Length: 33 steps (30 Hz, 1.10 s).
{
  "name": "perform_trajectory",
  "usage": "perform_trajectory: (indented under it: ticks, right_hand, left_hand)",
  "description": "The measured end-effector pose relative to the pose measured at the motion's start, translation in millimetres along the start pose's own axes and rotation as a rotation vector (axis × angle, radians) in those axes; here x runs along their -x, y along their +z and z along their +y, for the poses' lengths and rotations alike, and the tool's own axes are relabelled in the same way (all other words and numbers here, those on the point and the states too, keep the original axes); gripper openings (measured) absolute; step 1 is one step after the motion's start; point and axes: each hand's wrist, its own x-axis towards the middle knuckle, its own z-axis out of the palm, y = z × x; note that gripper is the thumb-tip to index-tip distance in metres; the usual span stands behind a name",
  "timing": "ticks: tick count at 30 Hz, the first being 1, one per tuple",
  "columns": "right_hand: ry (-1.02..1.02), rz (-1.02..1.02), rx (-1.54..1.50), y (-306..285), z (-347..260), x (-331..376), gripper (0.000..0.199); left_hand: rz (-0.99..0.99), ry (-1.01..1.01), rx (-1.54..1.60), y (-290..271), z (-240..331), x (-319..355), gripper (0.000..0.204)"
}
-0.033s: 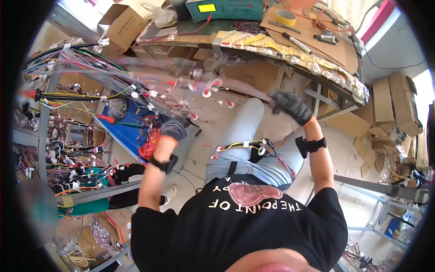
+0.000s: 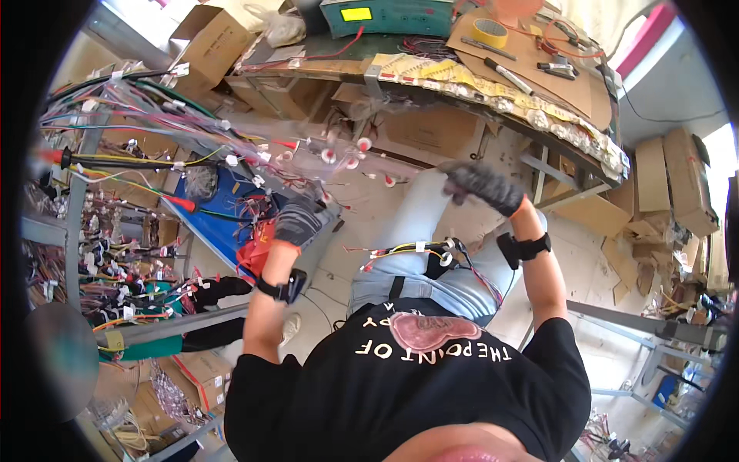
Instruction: The recorder is connecting wires and harnesses to a bank of connectors on a metal frame at a workbench.
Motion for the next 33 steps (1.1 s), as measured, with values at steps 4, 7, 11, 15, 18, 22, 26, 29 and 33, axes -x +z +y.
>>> perform_trajectory:
  ticks: [4, 7, 11, 15, 18, 22, 26, 29, 33]
  right_hand:
    - [0.022, -0.31, 0.19, 68, -17, -57, 0.04]
    - [-0.101, -0.287, -0.156, 101, -24, -89, 0.026]
    - [-0.196, -0.306, -0.17, 54, -20, -107, 0.02]
    - [-0.383, 0.104, -0.015, -2, -16, -96, 0.021]
    - [-0.168, 0.239, -0.323, -5, -22, -84, 0.025]
    - [-0.427, 0.35, -0.037, -7, 37, -95, 0.017]
    - [-0.056, -0.207, 0.096, 65, -32, -73, 0.019]
    - [-0.041, -0.41, 0.434, 62, -50, -71, 0.023]
    - [-0.205, -0.072, 0.008, 10, -13, -81, 0.019]
  left_hand:
    - [0.705, 0.065, 0.12, -30, 13, 25, 0.041]
    - [0.655, 0.058, 1.167, -73, 66, 37, 0.033]
    - [0.804, -0.129, 1.354, -59, 54, 52, 0.035]
    - [0.916, -0.61, 1.552, -20, -10, 75, 0.021]
    - [0.924, -0.958, 1.879, -33, -39, 92, 0.016]
    - [1.165, -0.595, 1.384, -3, -7, 85, 0.012]
    - [0.254, 0.08, 2.353, -35, 72, 95, 0.024]
    - [0.345, -0.098, 1.773, -46, 38, 88, 0.02]
    - [-0.096, -0.201, 2.043, 41, 32, 124, 0.023]
